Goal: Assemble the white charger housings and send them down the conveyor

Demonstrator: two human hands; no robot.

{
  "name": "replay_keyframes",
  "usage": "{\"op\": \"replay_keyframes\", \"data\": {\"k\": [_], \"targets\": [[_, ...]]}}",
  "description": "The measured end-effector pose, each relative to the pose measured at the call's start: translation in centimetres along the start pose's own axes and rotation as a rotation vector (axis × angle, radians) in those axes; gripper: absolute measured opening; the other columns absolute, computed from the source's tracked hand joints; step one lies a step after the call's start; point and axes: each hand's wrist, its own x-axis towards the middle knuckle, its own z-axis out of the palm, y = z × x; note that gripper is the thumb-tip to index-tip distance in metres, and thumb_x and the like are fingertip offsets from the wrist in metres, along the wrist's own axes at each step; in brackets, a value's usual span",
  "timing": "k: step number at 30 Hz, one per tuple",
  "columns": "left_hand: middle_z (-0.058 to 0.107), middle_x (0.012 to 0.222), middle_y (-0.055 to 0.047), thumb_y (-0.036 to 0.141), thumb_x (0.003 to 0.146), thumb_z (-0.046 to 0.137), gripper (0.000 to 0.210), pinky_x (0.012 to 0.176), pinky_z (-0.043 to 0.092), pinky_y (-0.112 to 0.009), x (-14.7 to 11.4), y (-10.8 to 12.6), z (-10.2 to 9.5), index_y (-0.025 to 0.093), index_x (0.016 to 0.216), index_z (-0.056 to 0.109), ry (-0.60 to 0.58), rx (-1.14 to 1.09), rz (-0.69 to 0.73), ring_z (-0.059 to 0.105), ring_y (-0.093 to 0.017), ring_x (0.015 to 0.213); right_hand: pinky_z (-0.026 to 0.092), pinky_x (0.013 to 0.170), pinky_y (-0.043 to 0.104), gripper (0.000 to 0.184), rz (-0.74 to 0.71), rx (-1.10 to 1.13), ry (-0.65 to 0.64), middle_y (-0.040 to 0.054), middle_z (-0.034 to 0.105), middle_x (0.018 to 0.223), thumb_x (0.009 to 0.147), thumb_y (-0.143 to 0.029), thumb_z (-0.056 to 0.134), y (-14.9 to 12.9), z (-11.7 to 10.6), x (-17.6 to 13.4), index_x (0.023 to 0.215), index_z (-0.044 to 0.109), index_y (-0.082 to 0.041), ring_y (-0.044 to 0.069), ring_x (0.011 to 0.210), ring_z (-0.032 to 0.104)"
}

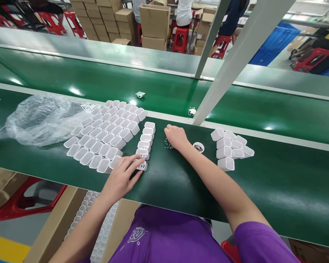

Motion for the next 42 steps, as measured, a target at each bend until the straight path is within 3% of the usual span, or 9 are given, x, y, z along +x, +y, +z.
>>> {"op": "replay_keyframes", "data": {"k": [8, 11, 14, 20, 24, 28, 35, 39, 42], "targets": [[0.070, 0.111, -0.010, 0.017, 0.091, 0.057, 0.033, 0.091, 0.053, -0.038, -0.9, 0.0, 0.3, 0.026, 0.123, 0.063, 0.091, 0.008, -0.002, 0.064, -0.023, 0.101, 0.048, 0.070, 0.025, 0.024, -0.035, 0.164, 0.105, 0.0095, 0.064, 0.105, 0.100, -0.020, 0.039, 1.0, 0.2, -2.9, 0.100, 0.062, -0.016, 0.017, 0.092, 0.063], [0.069, 0.107, -0.007, 0.018, 0.087, 0.064, 0.038, 0.087, 0.055, -0.034, -0.2, 1.0, -0.6, 0.029, 0.123, 0.062, 0.172, -0.146, -0.038, 0.065, -0.021, 0.098, 0.051, 0.072, 0.025, 0.016, -0.149, 0.574, 0.298, 0.0045, 0.064, 0.093, 0.097, -0.024, 0.047, 2.2, 0.8, -6.7, 0.090, 0.061, -0.019, 0.014, 0.081, 0.062], [0.063, 0.107, -0.005, 0.022, 0.082, 0.070, 0.047, 0.074, 0.058, -0.027, 1.8, 3.0, -0.6, 0.030, 0.128, 0.058, 0.201, -0.502, -0.221, 0.063, -0.018, 0.097, 0.053, 0.068, 0.026, 0.014, -0.213, 0.962, 0.411, 0.0021, 0.064, 0.084, 0.094, -0.029, 0.054, 3.3, 1.4, -10.8, 0.084, 0.060, -0.021, 0.014, 0.078, 0.061], [0.064, 0.101, -0.004, 0.033, 0.075, 0.076, 0.037, 0.061, 0.060, -0.024, 8.8, 8.1, 2.4, 0.022, 0.107, 0.063, -0.101, -1.502, -0.589, 0.065, -0.017, 0.085, 0.056, 0.063, 0.027, 0.025, -0.115, 1.446, 0.435, 0.0015, 0.061, 0.084, 0.090, -0.045, 0.061, 4.3, 1.1, -15.1, 0.085, 0.059, -0.021, 0.012, 0.071, 0.061], [0.067, 0.104, -0.004, 0.035, 0.082, 0.068, 0.036, 0.062, 0.062, -0.027, 11.8, 10.8, 3.9, 0.025, 0.115, 0.057, -0.295, -1.781, -0.704, 0.068, -0.017, 0.081, 0.058, 0.064, 0.028, 0.030, -0.074, 1.581, 0.511, -0.0005, 0.059, 0.082, 0.087, -0.049, 0.065, 5.2, 0.7, -15.3, 0.083, 0.057, -0.021, 0.011, 0.065, 0.060], [0.067, 0.102, -0.006, 0.042, 0.088, 0.062, 0.033, 0.065, 0.063, -0.029, 11.9, 11.8, 5.3, 0.022, 0.114, 0.059, -0.326, -1.800, -0.666, 0.067, -0.019, 0.090, 0.057, 0.062, 0.027, 0.031, -0.001, 1.612, 0.559, -0.0014, 0.056, 0.081, 0.085, -0.051, 0.066, 5.8, 0.8, -15.2, 0.082, 0.058, -0.022, 0.010, 0.064, 0.058], [0.061, 0.086, -0.002, 0.039, 0.073, 0.080, 0.045, 0.049, 0.060, -0.020, 10.7, 10.5, 6.3, 0.018, 0.108, 0.060, -0.348, -1.676, -0.447, 0.064, -0.013, 0.071, 0.050, 0.062, 0.023, 0.021, 0.042, 1.629, 0.538, -0.0011, 0.059, 0.078, 0.087, -0.041, 0.065, 5.4, 1.5, -15.1, 0.082, 0.061, -0.021, 0.010, 0.069, 0.057], [0.061, 0.087, -0.002, 0.041, 0.078, 0.075, 0.037, 0.052, 0.062, -0.022, 10.6, 10.0, 6.5, 0.018, 0.102, 0.057, -0.255, -1.613, -0.474, 0.066, -0.015, 0.073, 0.051, 0.067, 0.025, 0.013, 0.042, 1.545, 0.586, -0.0008, 0.061, 0.081, 0.090, -0.033, 0.062, 5.0, 1.5, -15.3, 0.084, 0.063, -0.022, 0.011, 0.073, 0.058], [0.062, 0.089, -0.001, 0.040, 0.079, 0.074, 0.034, 0.054, 0.062, -0.024, 10.6, 10.0, 6.8, 0.019, 0.096, 0.053, -0.278, -1.595, -0.465, 0.069, -0.015, 0.071, 0.051, 0.071, 0.027, 0.010, 0.052, 1.438, 0.629, -0.0007, 0.063, 0.083, 0.092, -0.029, 0.060, 4.8, 1.6, -15.3, 0.085, 0.064, -0.022, 0.013, 0.077, 0.059]]}}
